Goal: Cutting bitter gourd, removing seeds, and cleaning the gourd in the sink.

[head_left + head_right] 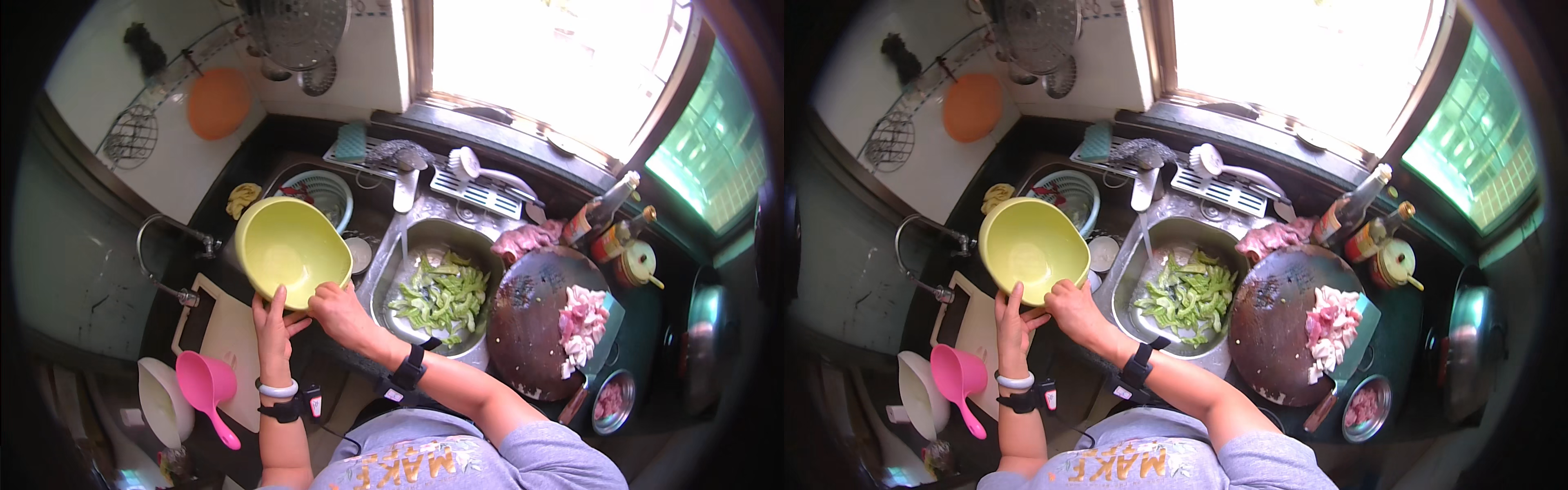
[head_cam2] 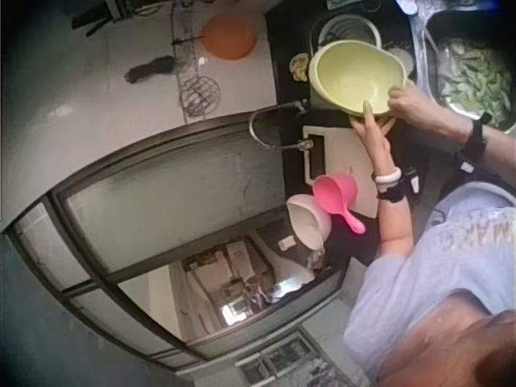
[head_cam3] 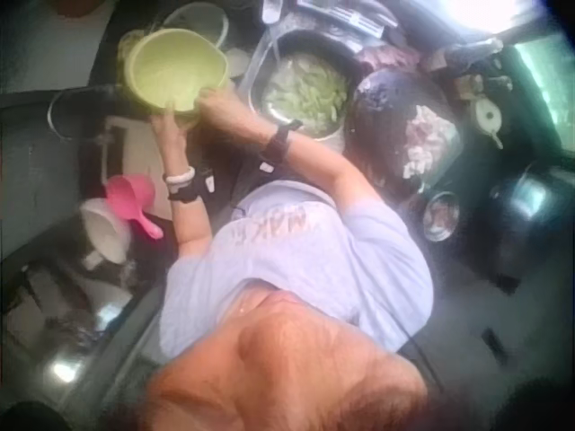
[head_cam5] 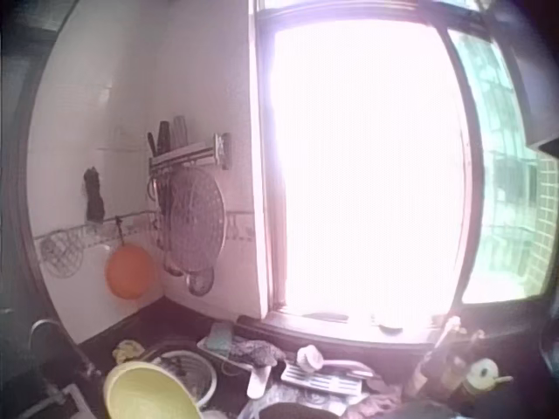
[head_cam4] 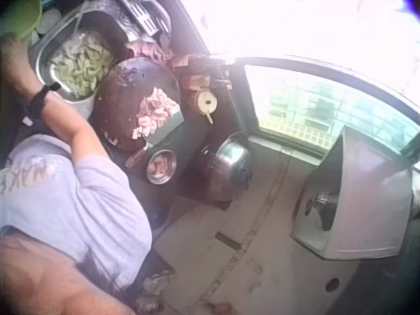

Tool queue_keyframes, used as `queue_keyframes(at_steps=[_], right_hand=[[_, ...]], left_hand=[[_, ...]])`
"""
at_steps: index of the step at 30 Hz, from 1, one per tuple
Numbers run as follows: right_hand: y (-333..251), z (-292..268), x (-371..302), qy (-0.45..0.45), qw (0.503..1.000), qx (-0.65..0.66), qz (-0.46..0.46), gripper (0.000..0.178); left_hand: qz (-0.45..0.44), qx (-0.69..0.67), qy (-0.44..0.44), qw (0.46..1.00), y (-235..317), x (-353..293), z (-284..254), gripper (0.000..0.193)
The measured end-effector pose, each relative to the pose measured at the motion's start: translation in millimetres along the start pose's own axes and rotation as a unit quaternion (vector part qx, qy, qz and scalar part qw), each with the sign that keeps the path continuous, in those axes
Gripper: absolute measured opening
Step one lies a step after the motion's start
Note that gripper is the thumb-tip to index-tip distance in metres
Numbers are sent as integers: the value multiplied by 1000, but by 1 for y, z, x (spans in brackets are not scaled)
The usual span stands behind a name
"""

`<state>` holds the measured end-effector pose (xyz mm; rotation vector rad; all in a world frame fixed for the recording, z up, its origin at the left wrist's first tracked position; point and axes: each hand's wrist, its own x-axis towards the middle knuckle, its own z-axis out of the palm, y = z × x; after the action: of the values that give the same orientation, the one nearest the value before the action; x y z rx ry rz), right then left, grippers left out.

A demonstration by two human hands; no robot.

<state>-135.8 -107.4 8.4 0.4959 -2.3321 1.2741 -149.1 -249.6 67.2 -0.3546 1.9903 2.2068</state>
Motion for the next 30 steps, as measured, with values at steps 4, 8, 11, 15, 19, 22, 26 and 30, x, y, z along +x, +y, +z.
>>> queue_keyframes(at_steps=[4,8,11,15,19,22,26,30], right_hand=[[-48,-22,15,-137,978,-130,-86,16],[-44,-48,61,65,973,150,-165,28],[28,-36,108,122,985,124,19,17],[123,3,157,-112,979,-105,135,34],[202,72,180,-185,945,-199,182,38],[209,99,176,-255,904,-271,209,56],[213,110,186,-271,889,-310,199,60],[237,93,214,-174,947,-201,181,52]], left_hand=[[29,-109,22,993,-4,-15,-45,49],[30,-196,121,973,27,-53,-103,48],[22,-198,108,974,52,-99,-151,47],[49,-217,195,955,60,-167,-211,42],[71,-208,292,931,52,-225,-242,48],[46,-169,300,938,47,-250,-268,49],[64,-160,276,945,40,-208,-223,51],[-24,-223,179,958,27,-127,-157,61]])
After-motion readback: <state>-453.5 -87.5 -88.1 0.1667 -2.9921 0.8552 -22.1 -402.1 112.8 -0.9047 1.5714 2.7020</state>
